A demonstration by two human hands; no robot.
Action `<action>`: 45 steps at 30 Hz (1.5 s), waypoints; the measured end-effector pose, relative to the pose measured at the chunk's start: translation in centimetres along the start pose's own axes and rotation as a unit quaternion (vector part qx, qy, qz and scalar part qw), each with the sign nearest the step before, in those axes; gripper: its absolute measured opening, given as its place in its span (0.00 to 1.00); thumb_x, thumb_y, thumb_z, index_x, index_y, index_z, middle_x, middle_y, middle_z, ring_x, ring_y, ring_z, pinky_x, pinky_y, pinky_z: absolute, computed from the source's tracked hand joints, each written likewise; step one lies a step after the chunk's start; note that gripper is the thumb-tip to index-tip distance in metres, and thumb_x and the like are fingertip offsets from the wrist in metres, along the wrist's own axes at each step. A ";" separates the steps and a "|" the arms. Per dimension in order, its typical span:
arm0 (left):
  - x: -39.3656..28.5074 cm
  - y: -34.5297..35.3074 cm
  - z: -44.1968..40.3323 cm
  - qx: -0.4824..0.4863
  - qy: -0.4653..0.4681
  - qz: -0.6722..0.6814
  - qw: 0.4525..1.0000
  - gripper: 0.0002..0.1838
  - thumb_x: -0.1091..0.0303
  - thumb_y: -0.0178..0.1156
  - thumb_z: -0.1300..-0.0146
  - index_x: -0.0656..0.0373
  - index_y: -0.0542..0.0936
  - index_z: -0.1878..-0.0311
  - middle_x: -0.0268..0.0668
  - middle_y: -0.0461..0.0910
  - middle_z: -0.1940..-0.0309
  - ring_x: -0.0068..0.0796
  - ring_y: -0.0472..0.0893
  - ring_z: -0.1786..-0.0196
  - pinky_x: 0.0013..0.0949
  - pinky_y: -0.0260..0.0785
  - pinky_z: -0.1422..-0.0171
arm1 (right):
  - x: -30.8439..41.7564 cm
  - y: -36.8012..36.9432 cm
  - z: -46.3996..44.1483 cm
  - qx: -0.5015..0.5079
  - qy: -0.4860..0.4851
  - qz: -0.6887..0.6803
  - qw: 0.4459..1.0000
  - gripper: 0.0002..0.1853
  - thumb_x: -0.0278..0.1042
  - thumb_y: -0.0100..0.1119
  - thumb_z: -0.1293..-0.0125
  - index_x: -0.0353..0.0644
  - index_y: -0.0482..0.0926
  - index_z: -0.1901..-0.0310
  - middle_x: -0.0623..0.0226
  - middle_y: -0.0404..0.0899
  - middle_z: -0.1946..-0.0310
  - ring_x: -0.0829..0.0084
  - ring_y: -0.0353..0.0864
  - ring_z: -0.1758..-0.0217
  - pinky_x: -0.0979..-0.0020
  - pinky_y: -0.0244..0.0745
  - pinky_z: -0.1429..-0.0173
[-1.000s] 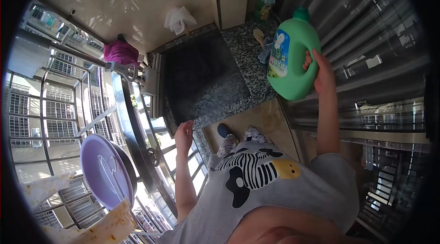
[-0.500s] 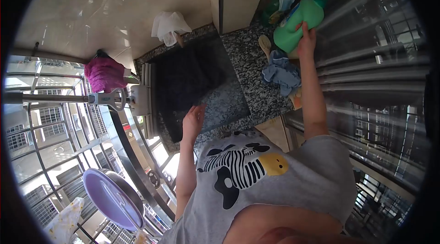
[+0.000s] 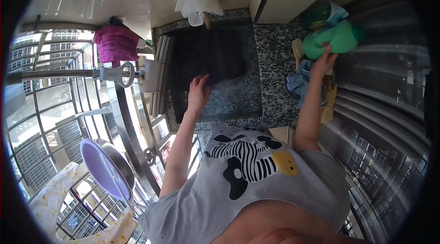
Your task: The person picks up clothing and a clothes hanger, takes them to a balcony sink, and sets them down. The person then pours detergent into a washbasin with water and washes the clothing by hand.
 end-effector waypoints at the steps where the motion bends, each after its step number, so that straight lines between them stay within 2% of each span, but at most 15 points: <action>1: 1.2 0.9 -1.4 -0.015 0.005 -0.026 1.000 0.34 0.67 0.64 0.40 0.46 0.67 0.29 0.49 0.66 0.34 0.62 0.65 0.33 0.54 0.67 0.33 | 0.1 0.0 0.1 0.000 -0.002 0.001 1.000 0.24 0.44 0.57 0.25 0.37 0.68 0.35 0.63 0.79 0.49 0.69 0.76 0.44 0.64 0.68 0.37; 8: 4.0 7.3 -8.8 0.141 -0.101 -0.136 0.975 0.50 0.41 0.67 0.42 0.19 0.46 0.22 0.46 0.31 0.19 0.70 0.37 0.21 0.86 0.50 0.35 | 0.0 -2.9 3.0 0.087 0.025 0.304 0.948 0.19 0.42 0.59 0.27 0.36 0.76 0.43 0.56 0.79 0.48 0.64 0.80 0.46 0.65 0.72 0.42; 11: 5.0 11.4 -7.8 0.193 -0.079 -0.233 0.950 0.49 0.39 0.66 0.42 0.21 0.49 0.21 0.44 0.29 0.19 0.70 0.37 0.21 0.85 0.50 0.35 | 1.7 -5.7 6.5 0.012 -0.013 0.376 0.927 0.13 0.33 0.56 0.27 0.38 0.77 0.45 0.58 0.79 0.51 0.64 0.80 0.49 0.66 0.74 0.46; 14: 5.8 14.8 -5.9 0.207 -0.047 -0.231 0.950 0.46 0.36 0.63 0.41 0.22 0.52 0.22 0.42 0.27 0.18 0.68 0.37 0.20 0.84 0.47 0.33 | 4.8 0.2 14.1 0.125 -0.036 0.389 0.912 0.09 0.22 0.52 0.31 0.40 0.77 0.52 0.61 0.77 0.57 0.66 0.81 0.54 0.68 0.75 0.52; 16: 6.8 16.9 -4.5 0.214 -0.016 -0.226 0.950 0.44 0.37 0.61 0.40 0.24 0.55 0.22 0.40 0.29 0.18 0.65 0.39 0.20 0.83 0.46 0.31 | 4.4 6.2 19.2 0.310 -0.003 0.349 0.885 0.10 0.19 0.55 0.35 0.43 0.78 0.55 0.63 0.76 0.57 0.65 0.81 0.55 0.68 0.76 0.55; 19: 7.7 18.7 -2.7 0.246 0.019 -0.234 0.940 0.40 0.41 0.61 0.39 0.32 0.61 0.24 0.42 0.36 0.19 0.63 0.43 0.20 0.81 0.47 0.30 | -3.5 11.1 25.4 0.461 -0.035 0.354 0.813 0.17 0.26 0.62 0.37 0.50 0.80 0.46 0.59 0.73 0.42 0.57 0.75 0.39 0.59 0.76 0.42; 22: 8.6 20.3 -1.1 0.302 0.035 -0.251 0.919 0.35 0.46 0.60 0.36 0.40 0.66 0.26 0.43 0.44 0.20 0.60 0.50 0.22 0.78 0.49 0.30 | -9.4 15.6 28.1 0.480 -0.092 0.455 0.744 0.27 0.37 0.64 0.36 0.60 0.74 0.34 0.57 0.60 0.28 0.47 0.60 0.26 0.46 0.68 0.31; 26: 9.4 21.2 0.1 0.389 0.020 -0.269 0.881 0.32 0.52 0.57 0.34 0.49 0.68 0.28 0.42 0.51 0.22 0.56 0.58 0.25 0.66 0.57 0.28 | -14.6 18.6 31.2 0.548 -0.025 0.505 0.666 0.34 0.49 0.63 0.35 0.67 0.64 0.27 0.57 0.50 0.23 0.43 0.43 0.19 0.31 0.53 0.26; 29: 13.8 24.3 1.0 0.300 -0.073 -0.049 0.950 0.30 0.56 0.56 0.34 0.52 0.70 0.30 0.45 0.55 0.24 0.52 0.64 0.27 0.51 0.62 0.27 | -18.9 17.9 33.0 0.582 -0.011 0.522 0.623 0.34 0.52 0.61 0.35 0.68 0.64 0.27 0.57 0.50 0.23 0.43 0.41 0.19 0.31 0.48 0.24; 30: 13.4 23.5 1.0 0.284 -0.059 -0.050 0.956 0.27 0.59 0.55 0.34 0.51 0.72 0.32 0.45 0.59 0.26 0.50 0.68 0.31 0.48 0.64 0.29 | -20.0 17.5 32.8 0.587 0.002 0.533 0.610 0.32 0.55 0.58 0.34 0.60 0.68 0.29 0.57 0.50 0.23 0.44 0.39 0.18 0.31 0.39 0.22; 36: 10.2 18.7 -0.5 0.278 0.028 -0.071 0.957 0.23 0.64 0.57 0.36 0.48 0.77 0.36 0.43 0.79 0.43 0.48 0.82 0.48 0.47 0.75 0.42 | -23.0 16.5 29.0 0.558 -0.146 0.640 0.507 0.30 0.54 0.60 0.36 0.46 0.77 0.37 0.55 0.55 0.24 0.46 0.38 0.18 0.39 0.38 0.20; 38: 7.1 13.4 -2.6 0.256 0.015 -0.051 0.965 0.24 0.63 0.59 0.38 0.48 0.77 0.36 0.42 0.82 0.47 0.47 0.83 0.50 0.48 0.76 0.46 | -23.0 15.9 27.6 0.457 -0.076 0.644 0.609 0.30 0.54 0.61 0.36 0.46 0.76 0.36 0.53 0.54 0.24 0.45 0.43 0.19 0.43 0.45 0.21; 40: 6.5 8.9 -4.1 0.086 -0.004 0.043 0.995 0.26 0.62 0.63 0.41 0.48 0.78 0.36 0.45 0.79 0.44 0.47 0.80 0.45 0.48 0.73 0.42 | -22.0 15.7 27.1 0.323 0.048 0.622 0.711 0.31 0.53 0.61 0.35 0.45 0.75 0.35 0.50 0.55 0.25 0.46 0.51 0.22 0.47 0.53 0.23; 42: 4.8 5.3 -6.4 -0.067 0.024 -0.041 0.997 0.25 0.55 0.60 0.35 0.47 0.76 0.34 0.46 0.77 0.43 0.45 0.77 0.41 0.45 0.69 0.37 | -20.2 16.2 28.3 0.149 0.217 0.553 0.791 0.31 0.53 0.61 0.33 0.44 0.73 0.34 0.49 0.60 0.28 0.48 0.60 0.25 0.52 0.60 0.27; 45: 9.3 11.5 -8.8 -0.088 -0.067 0.054 0.992 0.27 0.46 0.54 0.29 0.49 0.74 0.32 0.39 0.75 0.41 0.43 0.75 0.41 0.39 0.66 0.34 | -20.8 16.7 31.5 0.194 0.443 0.237 0.843 0.33 0.52 0.62 0.32 0.39 0.71 0.33 0.49 0.69 0.34 0.56 0.71 0.32 0.60 0.67 0.31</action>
Point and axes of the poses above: each hand's wrist, its own z-axis away from the middle knuckle, its own y-axis out of the palm, x = y × z, the point moved 6 cm from there along -z, towards the middle knuckle
